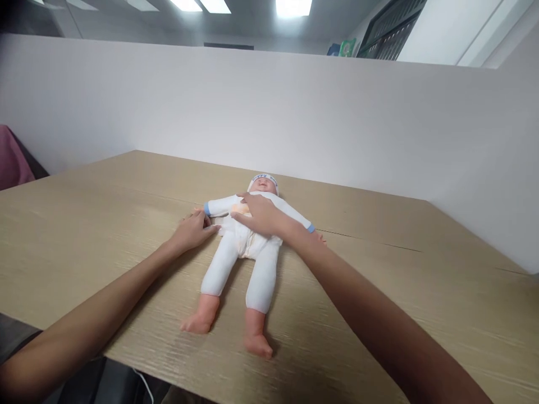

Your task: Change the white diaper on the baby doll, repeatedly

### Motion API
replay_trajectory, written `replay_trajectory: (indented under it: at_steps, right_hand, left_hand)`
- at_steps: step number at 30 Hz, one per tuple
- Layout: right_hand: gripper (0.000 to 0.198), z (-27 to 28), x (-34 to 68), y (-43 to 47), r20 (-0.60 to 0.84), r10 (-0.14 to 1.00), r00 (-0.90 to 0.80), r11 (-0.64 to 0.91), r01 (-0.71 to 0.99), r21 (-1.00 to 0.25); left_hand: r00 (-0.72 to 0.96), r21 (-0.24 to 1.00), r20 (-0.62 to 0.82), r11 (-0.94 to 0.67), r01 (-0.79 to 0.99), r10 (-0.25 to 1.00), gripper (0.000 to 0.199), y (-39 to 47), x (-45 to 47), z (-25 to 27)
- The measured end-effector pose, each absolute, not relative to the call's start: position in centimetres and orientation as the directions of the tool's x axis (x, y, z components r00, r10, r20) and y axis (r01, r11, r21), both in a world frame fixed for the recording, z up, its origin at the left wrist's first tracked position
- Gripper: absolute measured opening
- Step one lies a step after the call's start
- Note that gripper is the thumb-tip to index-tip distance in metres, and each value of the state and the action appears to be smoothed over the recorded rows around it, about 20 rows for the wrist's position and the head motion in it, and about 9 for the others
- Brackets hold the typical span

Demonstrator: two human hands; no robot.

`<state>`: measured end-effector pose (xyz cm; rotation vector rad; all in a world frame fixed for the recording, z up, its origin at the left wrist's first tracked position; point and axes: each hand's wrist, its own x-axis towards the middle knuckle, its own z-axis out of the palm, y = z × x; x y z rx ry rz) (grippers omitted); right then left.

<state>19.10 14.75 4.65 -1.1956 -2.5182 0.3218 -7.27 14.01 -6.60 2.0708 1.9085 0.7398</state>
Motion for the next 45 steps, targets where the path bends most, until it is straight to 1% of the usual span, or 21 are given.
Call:
replay_trajectory:
  at_steps: [1, 2, 4, 8, 12, 16, 18, 19, 21, 23, 24, 26, 29, 33, 35, 37, 39, 40, 41, 43, 45]
  right_hand:
    - [0.069, 5.3, 18.4, 16.0, 0.086, 0.798, -0.596, 0.588, 0.74, -0.326]
    - [0.071, 5.8, 17.6, 17.2, 0.014, 0.806, -0.592, 0.566, 0.763, -0.312]
    - [0.065, 6.2, 16.4, 19.1, -0.046, 0.816, -0.576, 0.542, 0.791, -0.284]
    - [0.038, 5.4, 14.7, 20.7, 0.011, 0.84, -0.543, 0.527, 0.81, -0.259]
    - [0.033, 4.1, 14.2, 20.9, 0.089, 0.844, -0.529, 0.532, 0.803, -0.268]
    - [0.027, 4.1, 14.3, 20.6, 0.16, 0.821, -0.547, 0.57, 0.779, -0.26]
    - [0.019, 4.7, 14.6, 20.1, 0.216, 0.77, -0.601, 0.638, 0.73, -0.244]
    - [0.016, 5.0, 14.8, 19.7, 0.243, 0.717, -0.653, 0.697, 0.68, -0.227]
    - [0.022, 5.6, 15.6, 18.9, 0.267, 0.563, -0.782, 0.826, 0.539, -0.163]
    - [0.031, 5.7, 16.4, 18.2, 0.217, 0.408, -0.887, 0.913, 0.397, -0.096]
    - [0.035, 5.5, 16.9, 17.9, 0.177, 0.365, -0.914, 0.931, 0.356, -0.082]
    - [0.039, 4.8, 17.5, 17.6, 0.128, 0.341, -0.931, 0.939, 0.33, -0.098]
    - [0.04, 3.6, 17.8, 17.5, 0.137, 0.384, -0.913, 0.919, 0.365, -0.148]
    - [0.041, 3.0, 17.5, 17.2, 0.165, 0.41, -0.897, 0.91, 0.391, -0.136]
    - [0.036, 3.0, 17.6, 16.7, 0.266, 0.428, -0.863, 0.903, 0.413, -0.114]
    - [0.028, 3.0, 17.9, 16.1, 0.467, 0.489, -0.737, 0.86, 0.498, -0.115]
    - [0.022, 2.7, 18.3, 15.7, 0.631, 0.572, -0.524, 0.774, 0.599, -0.205]
    - [0.021, 2.5, 18.4, 15.6, 0.651, 0.627, -0.427, 0.722, 0.632, -0.282]
    - [0.024, 2.3, 18.6, 15.6, 0.632, 0.69, -0.354, 0.666, 0.653, -0.361]
    - [0.032, 1.8, 18.7, 15.9, 0.54, 0.795, -0.276, 0.56, 0.675, -0.48]
    - [0.038, 1.5, 18.7, 16.2, 0.474, 0.843, -0.256, 0.504, 0.683, -0.528]
  left_hand:
    - [0.016, 0.516, 0.203, -0.121, 0.848, 0.979, 0.036, 14.1, -7.3, -6.6]
    - [0.005, 0.547, 0.197, -0.114, 0.83, 0.98, 0.035, 14.2, -7.4, -6.6]
    - [-0.02, 0.622, 0.18, -0.098, 0.777, 0.984, 0.032, 14.5, -7.5, -6.5]
    - [-0.041, 0.799, 0.179, -0.121, 0.59, 0.983, 0.03, 15.1, -7.4, -6.3]
    - [-0.044, 0.91, 0.221, -0.19, 0.369, 0.974, 0.031, 15.5, -6.8, -6.3]
    - [-0.057, 0.949, 0.245, -0.227, 0.219, 0.968, 0.035, 15.4, -6.3, -6.2]
    - [-0.061, 0.955, 0.259, -0.246, 0.165, 0.964, 0.037, 15.2, -6.1, -6.1]
    - [-0.063, 0.956, 0.266, -0.256, 0.141, 0.962, 0.037, 15.1, -6.0, -6.0]
    - [-0.065, 0.957, 0.279, -0.273, 0.094, 0.958, 0.038, 15.0, -5.7, -6.0]
    - [-0.064, 0.958, 0.286, -0.284, 0.045, 0.956, 0.039, 15.0, -5.3, -5.8]
    - [-0.061, 0.958, 0.287, -0.286, 0.021, 0.956, 0.039, 15.1, -4.9, -5.7]
    - [-0.059, 0.957, 0.287, -0.289, -0.024, 0.956, 0.04, 15.3, -4.1, -5.4]
    - [-0.054, 0.955, 0.286, -0.289, -0.068, 0.957, 0.038, 15.7, -2.5, -4.8]
    - [-0.041, 0.954, 0.285, -0.288, -0.081, 0.958, 0.036, 15.5, -0.5, -3.9]
    - [-0.058, 0.954, 0.288, -0.292, -0.074, 0.956, 0.036, 15.3, 0.1, -3.5]
    - [-0.079, 0.955, 0.285, -0.29, -0.059, 0.955, 0.037, 15.1, 0.3, -3.2]
    - [-0.089, 0.959, 0.276, -0.281, -0.041, 0.957, 0.037, 15.0, 0.3, -2.9]
    - [-0.088, 0.961, 0.27, -0.274, -0.033, 0.959, 0.037, 15.1, 0.4, -2.8]
    - [-0.082, 0.963, 0.266, -0.268, -0.026, 0.961, 0.037, 15.1, 0.5, -2.7]
    - [-0.058, 0.965, 0.262, -0.263, -0.013, 0.963, 0.039, 15.2, 0.9, -2.4]
    - [-0.021, 0.963, 0.269, -0.269, -0.006, 0.963, 0.042, 15.3, 1.5, -2.4]
